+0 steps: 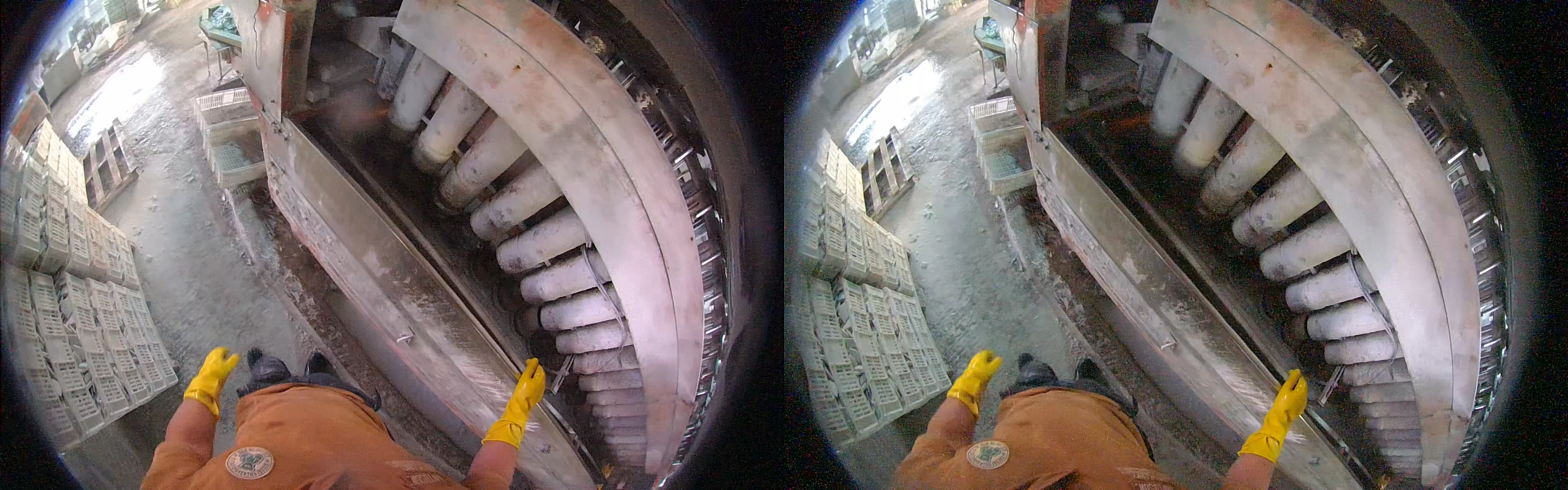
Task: The person stands at a large industrial machine and repeatedly opens and closes a metal gate to allow small white blocks to fall from a rotating drum onto a conveyor belt. The person then walks to a nearby crate and uses a metal rod to adjust the blocks inside.
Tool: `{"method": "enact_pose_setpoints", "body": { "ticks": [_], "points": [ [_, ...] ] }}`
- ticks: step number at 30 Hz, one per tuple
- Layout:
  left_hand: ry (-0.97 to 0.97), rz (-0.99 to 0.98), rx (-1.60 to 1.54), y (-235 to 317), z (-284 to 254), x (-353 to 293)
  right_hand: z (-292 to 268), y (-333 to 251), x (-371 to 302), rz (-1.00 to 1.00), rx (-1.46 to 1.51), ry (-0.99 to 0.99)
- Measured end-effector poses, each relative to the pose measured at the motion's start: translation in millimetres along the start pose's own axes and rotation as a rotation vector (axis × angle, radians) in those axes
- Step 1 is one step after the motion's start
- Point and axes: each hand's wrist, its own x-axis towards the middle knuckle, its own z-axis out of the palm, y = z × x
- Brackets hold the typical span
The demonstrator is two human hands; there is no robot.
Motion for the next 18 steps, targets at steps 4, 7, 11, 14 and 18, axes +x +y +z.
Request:
{"method": "enact_pose_setpoints", "body": {
  "ticks": [4, 7, 11, 14, 18],
  "points": [
    [0.003, 0.259, -0.059, 156.4, -59.7, 42.2, -5.7, -31.4, -3.8, 0.073, 0.047, 0.002],
    [0.224, 0.574, -0.077, 222.6, -74.7, 91.4, -2.4, -58.8, -2.0, 0.097, 0.031, 0.021],
    [0.367, 0.981, -0.084, 330.6, -125.8, 152.1, 4.4, -114.1, -7.9, 0.248, 0.166, -0.079],
    [0.517, 1.253, 0.029, 406.7, -166.5, 175.8, 13.5, -148.8, -11.2, 0.349, 0.254, -0.084],
    [0.235, 1.289, 0.171, 458.5, -187.1, 246.4, 37.5, -105.3, -13.1, 0.343, 0.13, -0.134]
  ]
}}
